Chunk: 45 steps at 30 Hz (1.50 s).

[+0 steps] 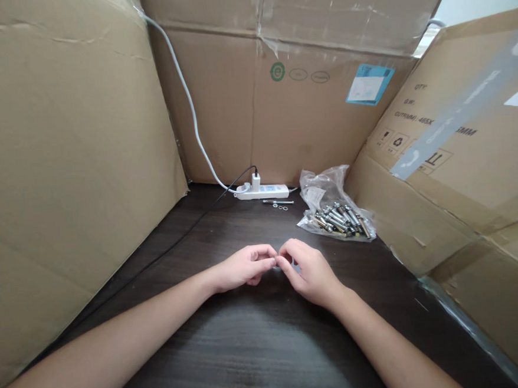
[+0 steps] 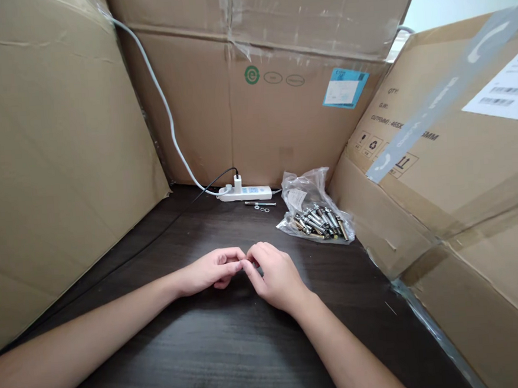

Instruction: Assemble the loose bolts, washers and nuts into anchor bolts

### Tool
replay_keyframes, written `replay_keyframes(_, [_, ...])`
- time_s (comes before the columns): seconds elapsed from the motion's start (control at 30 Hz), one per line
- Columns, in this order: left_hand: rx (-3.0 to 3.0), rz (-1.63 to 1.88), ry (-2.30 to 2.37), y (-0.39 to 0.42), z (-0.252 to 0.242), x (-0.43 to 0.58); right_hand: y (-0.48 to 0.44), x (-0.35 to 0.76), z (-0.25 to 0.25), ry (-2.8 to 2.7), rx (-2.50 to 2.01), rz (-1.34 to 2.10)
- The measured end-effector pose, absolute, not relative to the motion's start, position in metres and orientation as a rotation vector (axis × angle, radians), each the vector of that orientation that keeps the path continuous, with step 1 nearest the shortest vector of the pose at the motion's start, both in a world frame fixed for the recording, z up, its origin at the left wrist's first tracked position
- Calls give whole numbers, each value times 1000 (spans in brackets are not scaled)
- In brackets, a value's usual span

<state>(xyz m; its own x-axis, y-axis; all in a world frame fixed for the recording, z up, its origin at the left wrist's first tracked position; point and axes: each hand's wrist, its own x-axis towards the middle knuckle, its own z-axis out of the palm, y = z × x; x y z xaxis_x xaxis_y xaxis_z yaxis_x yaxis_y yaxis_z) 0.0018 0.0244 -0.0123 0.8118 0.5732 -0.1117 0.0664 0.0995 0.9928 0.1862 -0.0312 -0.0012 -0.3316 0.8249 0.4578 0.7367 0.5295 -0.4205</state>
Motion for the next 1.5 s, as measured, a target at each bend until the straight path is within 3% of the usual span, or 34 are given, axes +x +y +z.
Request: replay_keyframes(1.5, [1228, 437, 517, 26, -13, 1, -32, 186, 3, -2282, -1302, 98])
